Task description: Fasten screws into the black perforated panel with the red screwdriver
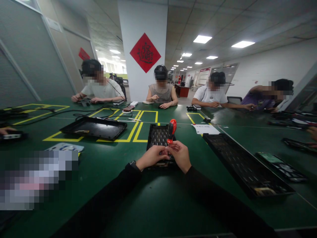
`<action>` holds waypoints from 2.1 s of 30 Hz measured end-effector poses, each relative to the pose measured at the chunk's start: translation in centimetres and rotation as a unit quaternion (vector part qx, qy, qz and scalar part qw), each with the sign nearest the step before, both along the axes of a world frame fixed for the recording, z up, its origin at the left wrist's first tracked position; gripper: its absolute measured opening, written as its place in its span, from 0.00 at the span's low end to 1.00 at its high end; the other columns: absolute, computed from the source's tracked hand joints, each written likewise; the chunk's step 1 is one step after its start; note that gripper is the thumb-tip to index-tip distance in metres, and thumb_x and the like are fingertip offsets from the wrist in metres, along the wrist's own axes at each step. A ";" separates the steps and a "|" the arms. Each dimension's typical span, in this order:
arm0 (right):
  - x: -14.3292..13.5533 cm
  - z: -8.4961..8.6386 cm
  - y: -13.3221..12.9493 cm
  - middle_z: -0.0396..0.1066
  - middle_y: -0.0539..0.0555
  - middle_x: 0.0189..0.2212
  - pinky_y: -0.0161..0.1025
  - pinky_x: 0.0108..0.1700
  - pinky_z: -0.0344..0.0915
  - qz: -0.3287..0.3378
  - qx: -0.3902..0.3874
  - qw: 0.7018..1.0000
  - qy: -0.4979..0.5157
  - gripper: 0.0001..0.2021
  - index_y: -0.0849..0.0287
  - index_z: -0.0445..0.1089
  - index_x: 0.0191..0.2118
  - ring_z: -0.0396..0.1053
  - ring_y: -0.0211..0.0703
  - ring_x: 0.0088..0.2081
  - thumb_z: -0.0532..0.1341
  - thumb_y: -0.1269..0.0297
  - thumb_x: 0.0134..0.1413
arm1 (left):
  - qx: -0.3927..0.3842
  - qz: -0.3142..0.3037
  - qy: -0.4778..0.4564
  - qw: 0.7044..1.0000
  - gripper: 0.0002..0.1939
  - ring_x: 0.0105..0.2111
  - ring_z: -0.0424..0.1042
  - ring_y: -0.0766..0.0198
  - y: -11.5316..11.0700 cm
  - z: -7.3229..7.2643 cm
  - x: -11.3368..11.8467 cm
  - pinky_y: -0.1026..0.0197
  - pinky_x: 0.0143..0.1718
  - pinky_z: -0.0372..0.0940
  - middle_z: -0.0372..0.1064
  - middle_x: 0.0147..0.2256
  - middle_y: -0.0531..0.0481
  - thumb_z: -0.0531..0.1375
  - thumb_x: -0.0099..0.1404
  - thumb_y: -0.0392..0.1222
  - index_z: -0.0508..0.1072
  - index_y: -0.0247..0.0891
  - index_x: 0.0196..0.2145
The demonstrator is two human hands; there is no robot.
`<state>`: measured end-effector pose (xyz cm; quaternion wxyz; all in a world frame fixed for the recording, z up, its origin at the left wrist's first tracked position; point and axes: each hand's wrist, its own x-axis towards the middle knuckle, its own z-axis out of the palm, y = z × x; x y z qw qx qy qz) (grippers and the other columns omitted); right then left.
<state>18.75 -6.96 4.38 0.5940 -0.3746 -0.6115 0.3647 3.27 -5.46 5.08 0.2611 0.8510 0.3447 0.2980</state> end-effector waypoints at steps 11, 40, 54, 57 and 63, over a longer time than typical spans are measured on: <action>0.2 -0.3 -0.3 0.72 0.55 0.30 0.37 0.32 0.67 0.001 0.014 1.000 0.011 0.09 0.61 0.68 0.35 0.71 0.42 0.32 0.60 0.62 0.48 | 0.012 -0.039 -0.017 0.999 0.09 0.31 0.68 0.67 -0.2 0.3 -0.2 0.67 0.36 0.59 0.71 0.30 0.51 0.57 0.58 0.43 0.71 0.34 0.31; 0.3 -0.4 -0.1 0.73 0.55 0.30 0.39 0.37 0.68 -0.016 0.015 1.000 0.016 0.10 0.62 0.70 0.33 0.71 0.41 0.31 0.63 0.63 0.43 | -0.005 -0.018 -0.004 1.000 0.13 0.29 0.68 0.67 0.0 0.2 -0.2 0.66 0.34 0.60 0.71 0.28 0.51 0.57 0.57 0.47 0.72 0.34 0.29; 0.5 -0.3 -0.1 0.73 0.57 0.34 0.43 0.44 0.66 0.027 0.003 0.999 0.017 0.11 0.62 0.70 0.38 0.72 0.43 0.36 0.60 0.65 0.48 | -0.143 -0.145 -0.026 0.979 0.13 0.31 0.69 0.66 2.8 0.6 -0.7 0.65 0.37 0.61 0.73 0.32 0.48 0.58 0.56 0.44 0.74 0.31 0.33; 0.5 -0.1 -0.2 0.73 0.57 0.34 0.42 0.43 0.67 0.032 0.002 0.999 0.012 0.12 0.63 0.70 0.38 0.72 0.43 0.36 0.61 0.64 0.46 | -0.112 -0.126 -0.028 0.985 0.13 0.32 0.69 0.65 2.4 0.3 -0.6 0.65 0.37 0.62 0.73 0.31 0.47 0.57 0.57 0.45 0.75 0.31 0.32; 0.6 0.7 0.2 0.73 0.56 0.29 0.39 0.34 0.68 0.009 -0.028 0.999 -0.020 0.15 0.64 0.69 0.37 0.71 0.42 0.30 0.63 0.59 0.43 | -0.054 -0.108 -0.026 0.992 0.13 0.32 0.69 0.65 2.0 0.4 -0.6 0.65 0.38 0.62 0.73 0.31 0.47 0.58 0.56 0.46 0.75 0.32 0.31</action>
